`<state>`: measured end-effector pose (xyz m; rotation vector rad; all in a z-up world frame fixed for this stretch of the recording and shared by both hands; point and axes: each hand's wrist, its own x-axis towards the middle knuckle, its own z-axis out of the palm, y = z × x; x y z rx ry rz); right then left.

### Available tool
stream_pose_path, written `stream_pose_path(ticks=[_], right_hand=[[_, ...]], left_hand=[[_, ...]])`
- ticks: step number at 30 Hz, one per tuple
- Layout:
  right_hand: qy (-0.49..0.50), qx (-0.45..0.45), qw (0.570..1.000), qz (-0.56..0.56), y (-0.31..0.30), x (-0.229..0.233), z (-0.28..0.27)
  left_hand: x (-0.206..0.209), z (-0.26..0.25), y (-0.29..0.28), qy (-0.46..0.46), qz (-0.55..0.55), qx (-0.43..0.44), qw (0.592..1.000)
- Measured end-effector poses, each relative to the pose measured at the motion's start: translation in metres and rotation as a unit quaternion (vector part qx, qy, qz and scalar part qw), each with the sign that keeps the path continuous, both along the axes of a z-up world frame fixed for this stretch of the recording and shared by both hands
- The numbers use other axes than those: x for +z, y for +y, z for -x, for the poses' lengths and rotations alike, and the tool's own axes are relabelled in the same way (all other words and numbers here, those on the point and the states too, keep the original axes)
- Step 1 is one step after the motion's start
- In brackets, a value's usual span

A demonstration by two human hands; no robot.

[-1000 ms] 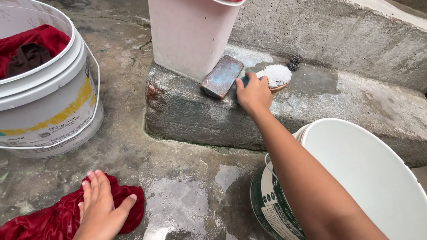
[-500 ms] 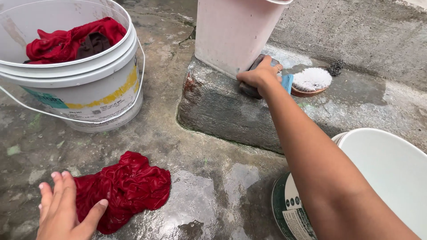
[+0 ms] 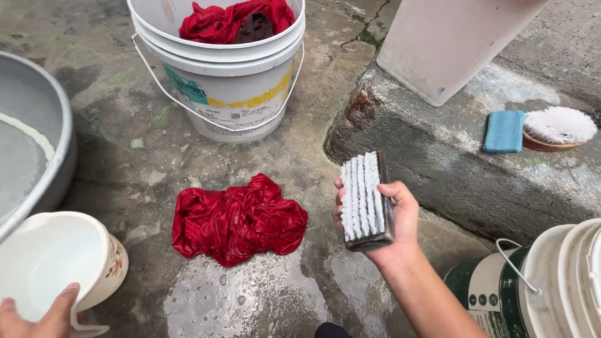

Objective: Hand-washing a red garment using detergent, a brush, and a bucket of water on a concrete floor.

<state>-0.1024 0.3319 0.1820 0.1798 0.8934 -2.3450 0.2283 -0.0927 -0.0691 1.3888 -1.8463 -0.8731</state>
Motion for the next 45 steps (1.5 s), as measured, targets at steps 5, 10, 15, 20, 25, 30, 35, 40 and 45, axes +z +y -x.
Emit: stream_pose_path(ticks=[5,10,15,20,25,30,35,40,45], right_hand=[[-0.158,0.109,0.977,-0.091,-0.041,-0.074,-0.038],[-0.176,0.178,0.966,-0.069,-0.078,-0.099,-0.049],[-0.165,0.204,0.957,-0.128,-0.113,-0.101,-0.055],[-0.215,0.206,0.941,-0.159,-0.141,-0.094,-0.062],[-0.213,0.196,0.949,-0.128,-0.15,-0.105,-0.067],[-0.236,0.182,0.95,-0.09,-0.15,-0.108,-0.069],[-0.25,0.188,0.948,-0.065,-0.151,-0.098,-0.074],[-0.219,0.2,0.949,-0.106,-0.152,-0.112,-0.076],[-0.183,0.245,0.946,-0.102,-0.157,-0.096,-0.087]], left_hand=[[0.057,0.008,0.036,-0.021,0.016,0.131,0.991],[0.018,-0.016,0.02,0.18,0.038,0.053,0.982],[0.113,0.014,0.043,0.153,-0.009,0.038,0.987],[0.213,0.057,0.097,0.035,0.067,-0.113,0.991],[0.257,0.085,0.128,0.016,0.1,-0.161,0.982],[0.273,0.099,0.14,0.0,0.158,-0.191,0.969],[0.268,0.095,0.143,-0.016,0.21,-0.194,0.958],[0.261,0.087,0.136,0.035,0.215,-0.196,0.956],[0.275,0.094,0.145,0.069,0.196,-0.2,0.957]])
